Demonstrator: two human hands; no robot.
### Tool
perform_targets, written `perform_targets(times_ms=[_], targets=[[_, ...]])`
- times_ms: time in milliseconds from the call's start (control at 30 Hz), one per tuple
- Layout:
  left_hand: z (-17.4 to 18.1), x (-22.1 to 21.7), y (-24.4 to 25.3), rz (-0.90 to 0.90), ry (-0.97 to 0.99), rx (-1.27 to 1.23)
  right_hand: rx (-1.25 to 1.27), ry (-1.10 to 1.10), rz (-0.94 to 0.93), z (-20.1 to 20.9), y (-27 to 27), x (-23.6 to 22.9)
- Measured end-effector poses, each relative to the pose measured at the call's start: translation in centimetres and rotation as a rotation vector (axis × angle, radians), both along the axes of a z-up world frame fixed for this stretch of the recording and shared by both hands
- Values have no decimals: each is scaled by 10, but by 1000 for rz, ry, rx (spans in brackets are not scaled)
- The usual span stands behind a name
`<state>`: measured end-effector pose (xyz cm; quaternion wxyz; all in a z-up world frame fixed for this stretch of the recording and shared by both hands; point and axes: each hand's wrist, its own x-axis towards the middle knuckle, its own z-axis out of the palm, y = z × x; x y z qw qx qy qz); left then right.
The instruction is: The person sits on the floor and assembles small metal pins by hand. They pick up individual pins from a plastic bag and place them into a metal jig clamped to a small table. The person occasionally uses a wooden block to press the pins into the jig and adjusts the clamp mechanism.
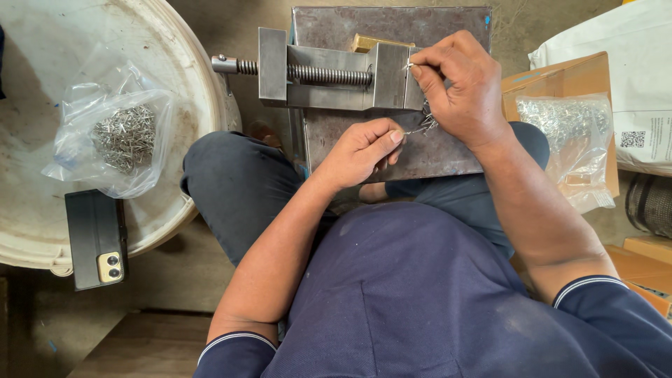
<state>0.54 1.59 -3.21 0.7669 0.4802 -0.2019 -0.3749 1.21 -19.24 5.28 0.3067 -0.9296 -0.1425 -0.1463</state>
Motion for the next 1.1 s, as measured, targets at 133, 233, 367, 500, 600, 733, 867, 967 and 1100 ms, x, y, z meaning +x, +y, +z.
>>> perform_targets(times_ms=[133, 233, 367, 500, 600, 733, 867, 967, 1100], targets=[[0, 0, -1, -2, -4, 4, 39, -74, -10, 1, 3, -1], [-1, 0, -1, 5, -20, 6, 67, -89, -36, 8, 6, -12], [-5, -3, 1, -11, 31, -70, 92, 12, -30, 10, 14, -46], [-7, -4, 0, -45, 133, -153, 243, 190, 33, -1, 16, -68], [-4, -4, 0, -75, 144, -151, 297, 216, 42, -4, 14, -68], [-2, -4, 0, -19, 89, -76, 204, 70, 0, 5, 9, -53], [0, -2, -1, 14, 64, -2, 43, -30, -17, 10, -2, -21], [0, -1, -2, 32, 89, -39, -16, -19, 13, 9, -6, -8], [-4, -1, -2, 34, 57, -55, 0, 8, 36, 10, -3, -6]])
